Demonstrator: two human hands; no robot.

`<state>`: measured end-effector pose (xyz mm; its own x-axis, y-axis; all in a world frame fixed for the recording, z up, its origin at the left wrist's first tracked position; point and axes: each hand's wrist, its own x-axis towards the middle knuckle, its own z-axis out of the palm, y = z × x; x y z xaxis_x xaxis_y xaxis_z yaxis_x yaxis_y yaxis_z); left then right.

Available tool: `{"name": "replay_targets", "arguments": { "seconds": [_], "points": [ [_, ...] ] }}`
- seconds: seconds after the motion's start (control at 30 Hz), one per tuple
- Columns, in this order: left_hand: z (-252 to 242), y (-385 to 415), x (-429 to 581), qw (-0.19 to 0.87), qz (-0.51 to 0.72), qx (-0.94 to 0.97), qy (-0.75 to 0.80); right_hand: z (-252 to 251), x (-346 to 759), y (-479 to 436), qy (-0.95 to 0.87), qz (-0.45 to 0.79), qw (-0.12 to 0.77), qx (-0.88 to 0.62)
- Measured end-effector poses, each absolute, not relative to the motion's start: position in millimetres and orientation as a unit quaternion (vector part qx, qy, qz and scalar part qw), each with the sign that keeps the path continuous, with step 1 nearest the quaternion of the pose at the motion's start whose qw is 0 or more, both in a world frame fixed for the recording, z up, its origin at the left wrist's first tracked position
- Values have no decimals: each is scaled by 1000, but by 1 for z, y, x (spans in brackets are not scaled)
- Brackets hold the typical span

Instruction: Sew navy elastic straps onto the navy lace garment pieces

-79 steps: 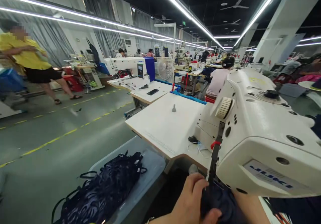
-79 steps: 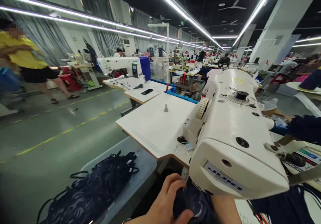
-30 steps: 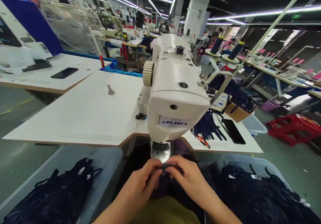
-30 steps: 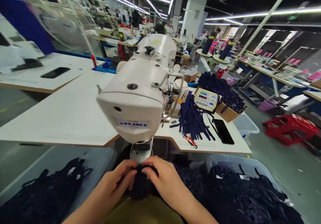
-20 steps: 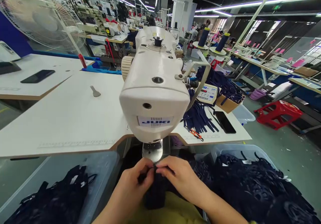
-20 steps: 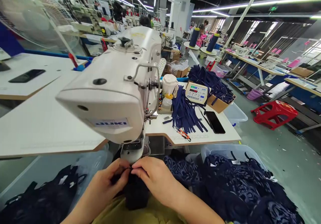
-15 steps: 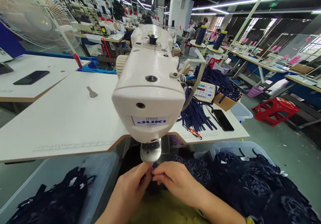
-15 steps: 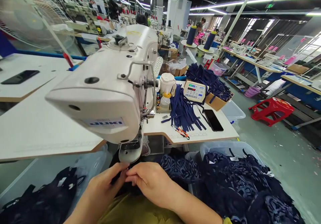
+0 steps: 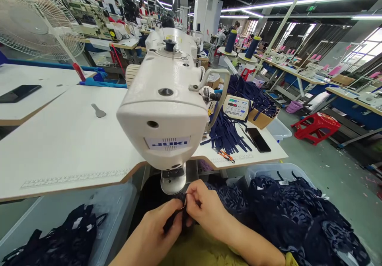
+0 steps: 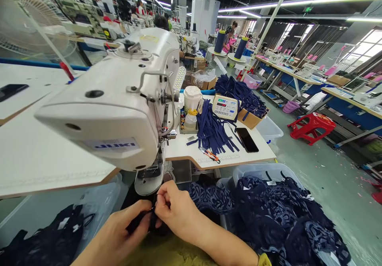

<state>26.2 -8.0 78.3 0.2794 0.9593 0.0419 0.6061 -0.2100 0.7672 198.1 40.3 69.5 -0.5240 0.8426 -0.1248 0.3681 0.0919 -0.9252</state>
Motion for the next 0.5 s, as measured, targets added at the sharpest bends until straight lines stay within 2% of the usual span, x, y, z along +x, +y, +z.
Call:
{"name": "replay_targets", "arguments": {
  "seconds": [0.07, 0.2, 0.27, 0.4, 0.5],
  "points": [
    [79, -7, 25, 310, 292, 742, 518, 65, 197, 41, -669, 565, 237, -421],
    [73, -7, 18, 222, 364, 775, 465, 67, 200, 49, -616, 675, 181, -363],
    [71, -9, 16, 218, 373, 777, 458, 74, 203, 54, -611, 691, 172, -345],
    [72, -10, 16, 275, 379, 720, 513, 95, 210, 64, -709, 577, 239, -328],
    [75, -9, 17, 346, 397, 648, 550, 108, 212, 70, -794, 465, 252, -299]
  ]
}}
